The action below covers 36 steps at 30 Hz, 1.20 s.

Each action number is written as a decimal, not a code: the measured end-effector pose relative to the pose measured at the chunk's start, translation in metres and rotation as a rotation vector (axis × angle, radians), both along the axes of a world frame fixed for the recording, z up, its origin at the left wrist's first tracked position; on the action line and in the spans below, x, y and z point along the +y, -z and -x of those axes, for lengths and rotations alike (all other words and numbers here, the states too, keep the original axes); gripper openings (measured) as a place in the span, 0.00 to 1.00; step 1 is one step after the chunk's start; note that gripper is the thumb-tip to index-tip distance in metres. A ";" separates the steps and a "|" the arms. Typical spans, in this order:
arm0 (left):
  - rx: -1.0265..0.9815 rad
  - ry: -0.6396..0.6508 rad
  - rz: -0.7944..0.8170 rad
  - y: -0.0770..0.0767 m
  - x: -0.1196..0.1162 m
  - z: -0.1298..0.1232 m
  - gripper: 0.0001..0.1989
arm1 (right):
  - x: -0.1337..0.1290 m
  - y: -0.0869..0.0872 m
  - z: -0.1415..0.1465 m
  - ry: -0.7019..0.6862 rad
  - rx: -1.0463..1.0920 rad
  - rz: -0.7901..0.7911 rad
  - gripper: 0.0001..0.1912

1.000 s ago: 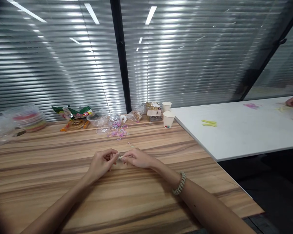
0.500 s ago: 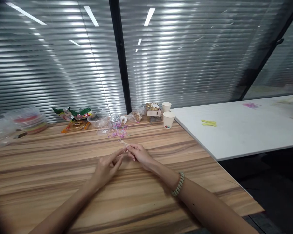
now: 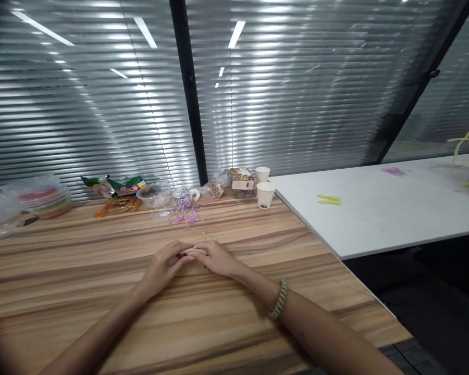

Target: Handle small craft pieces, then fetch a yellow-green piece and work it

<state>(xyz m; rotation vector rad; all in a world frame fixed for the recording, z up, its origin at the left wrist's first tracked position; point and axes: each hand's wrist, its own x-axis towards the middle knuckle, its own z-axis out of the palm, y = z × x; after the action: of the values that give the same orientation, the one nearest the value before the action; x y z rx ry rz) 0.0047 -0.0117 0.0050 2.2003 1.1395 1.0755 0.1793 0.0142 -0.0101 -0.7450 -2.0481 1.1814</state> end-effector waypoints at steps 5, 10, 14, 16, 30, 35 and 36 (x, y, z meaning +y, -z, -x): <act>0.200 -0.077 -0.143 0.002 0.009 0.012 0.11 | 0.010 0.007 -0.003 0.042 0.084 0.132 0.19; 0.337 -0.115 -0.218 0.005 0.015 0.016 0.12 | 0.017 0.009 -0.005 0.061 0.063 0.047 0.22; 0.471 -0.060 -0.282 0.010 0.009 0.008 0.12 | 0.013 0.008 -0.004 0.013 0.038 -0.015 0.21; 0.520 -0.020 -0.272 0.014 0.006 0.004 0.13 | 0.011 0.006 -0.004 -0.009 -0.008 -0.050 0.20; 0.492 -0.197 -0.291 0.000 0.007 0.012 0.08 | 0.000 0.002 -0.002 0.130 -0.275 -0.426 0.13; 0.467 -0.316 -0.353 0.001 0.009 0.018 0.11 | -0.002 0.004 0.002 0.151 -0.392 -0.595 0.13; 0.464 -0.320 -0.360 0.001 0.010 0.019 0.12 | -0.003 0.004 0.002 0.141 -0.410 -0.621 0.12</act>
<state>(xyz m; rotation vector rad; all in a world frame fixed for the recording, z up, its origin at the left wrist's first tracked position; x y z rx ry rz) -0.0142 -0.0022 0.0038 2.7109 1.6485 0.9759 0.1773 0.0110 -0.0138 -0.8375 -2.4559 0.2777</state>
